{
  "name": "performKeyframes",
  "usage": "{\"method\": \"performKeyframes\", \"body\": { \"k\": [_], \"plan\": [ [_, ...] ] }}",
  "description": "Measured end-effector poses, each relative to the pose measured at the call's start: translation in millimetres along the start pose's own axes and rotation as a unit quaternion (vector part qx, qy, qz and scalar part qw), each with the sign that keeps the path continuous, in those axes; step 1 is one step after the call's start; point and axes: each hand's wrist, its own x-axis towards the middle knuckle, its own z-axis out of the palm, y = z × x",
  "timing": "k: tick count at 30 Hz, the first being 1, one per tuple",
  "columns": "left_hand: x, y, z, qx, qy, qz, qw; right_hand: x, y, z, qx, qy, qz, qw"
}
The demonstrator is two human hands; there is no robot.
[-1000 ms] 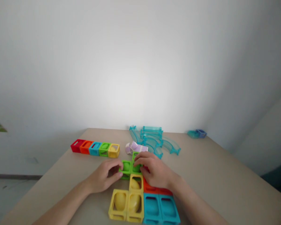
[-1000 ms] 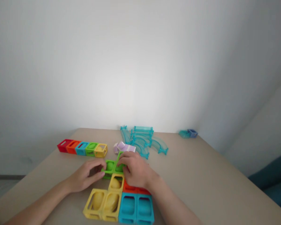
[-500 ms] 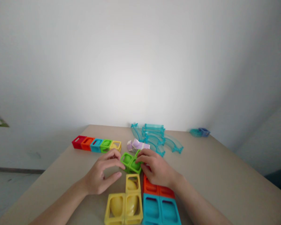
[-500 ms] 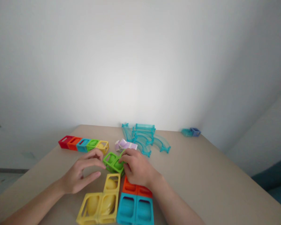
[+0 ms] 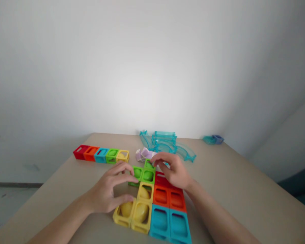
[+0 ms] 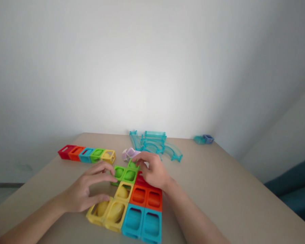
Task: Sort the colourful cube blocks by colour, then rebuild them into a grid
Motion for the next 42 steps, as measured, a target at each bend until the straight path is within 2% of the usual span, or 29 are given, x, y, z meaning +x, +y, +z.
{"method": "performKeyframes", "body": {
  "k": [2,4,7,9,11,15,22,27,29,33,37,42],
  "plan": [
    [1,-1,-2,0.022,0.006,-0.012,1.0,2,4,-8,-0.052,0.036,0.023,0.998],
    [1,-1,-3,0.016,-0.016,-0.023,0.999,4,7,-18,-0.116,0.018,0.055,0.992],
    [1,-1,-1,-0.002,-0.049,-0.031,0.998,3,9,-30,-0.166,-0.133,0.103,0.972],
    [1,-1,1,-0.002,-0.049,-0.031,0.998,2,9,-32,-0.169,-0.23,0.112,0.952],
    [0,-1,2,0.002,-0.046,-0.026,0.999,0,8,-30,-0.171,-0.268,0.104,0.943],
    [1,-3,3,0.0,-0.047,-0.023,0.999,1,3,-22,-0.179,-0.251,0.072,0.948],
    [3,-1,1,-0.016,-0.055,-0.026,0.998,1,1,-18,-0.196,-0.23,0.06,0.951],
    [-2,-8,2,-0.053,-0.054,-0.008,0.997,-1,-1,-9,-0.2,-0.118,0.004,0.973],
    [-4,-10,2,-0.045,-0.042,-0.016,0.998,-2,-6,-4,-0.183,-0.094,-0.037,0.978],
    [-4,-7,0,-0.023,-0.048,-0.035,0.998,-6,-14,7,-0.158,-0.135,-0.09,0.974],
    [-3,-7,-2,-0.009,-0.052,-0.063,0.997,-7,-16,13,-0.154,-0.159,-0.083,0.972],
    [-3,-11,1,0.015,-0.05,-0.08,0.995,-6,-14,11,-0.165,-0.153,-0.053,0.973]
  ]
}}
